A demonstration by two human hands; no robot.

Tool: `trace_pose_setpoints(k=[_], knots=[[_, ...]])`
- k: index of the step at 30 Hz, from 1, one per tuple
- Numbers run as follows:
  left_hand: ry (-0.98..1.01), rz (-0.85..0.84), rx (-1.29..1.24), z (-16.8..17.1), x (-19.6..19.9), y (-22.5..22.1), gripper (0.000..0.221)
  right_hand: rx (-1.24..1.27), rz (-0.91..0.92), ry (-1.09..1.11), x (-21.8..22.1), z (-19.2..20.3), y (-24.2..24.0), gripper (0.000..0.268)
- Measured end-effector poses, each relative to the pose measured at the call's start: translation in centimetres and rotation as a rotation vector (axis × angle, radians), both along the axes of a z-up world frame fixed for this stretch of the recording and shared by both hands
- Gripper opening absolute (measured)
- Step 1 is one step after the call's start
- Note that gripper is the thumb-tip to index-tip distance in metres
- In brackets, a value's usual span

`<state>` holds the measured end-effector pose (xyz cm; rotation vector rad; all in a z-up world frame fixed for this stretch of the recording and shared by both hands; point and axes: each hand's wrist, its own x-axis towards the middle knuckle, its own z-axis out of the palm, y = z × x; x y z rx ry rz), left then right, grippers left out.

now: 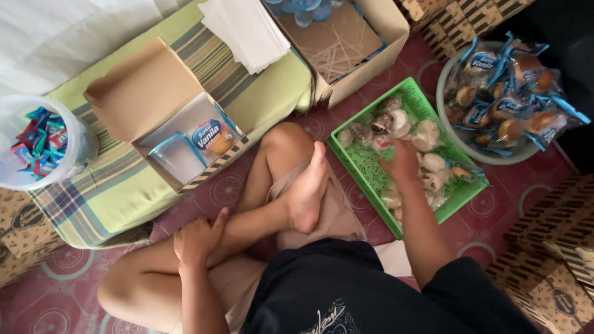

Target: The person places small round pastries into clear plastic bags and then puts the bags into a cardboard box. The person also takes small blue packets and place them into the box.

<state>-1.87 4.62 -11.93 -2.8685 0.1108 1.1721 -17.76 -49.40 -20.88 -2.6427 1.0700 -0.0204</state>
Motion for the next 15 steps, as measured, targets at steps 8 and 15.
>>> trace_pose_setpoints(k=[8,15], knots=[[-0.109,-0.019,-0.076,0.3,-1.2,0.4,0.099,-0.313,0.124,-0.296,0.3,-2.8,2.2,0.01],[-0.18,-0.065,-0.07,-0.3,-2.1,0.8,0.097,-0.295,0.126,-0.46,-1.4,1.1,0.7,0.006]])
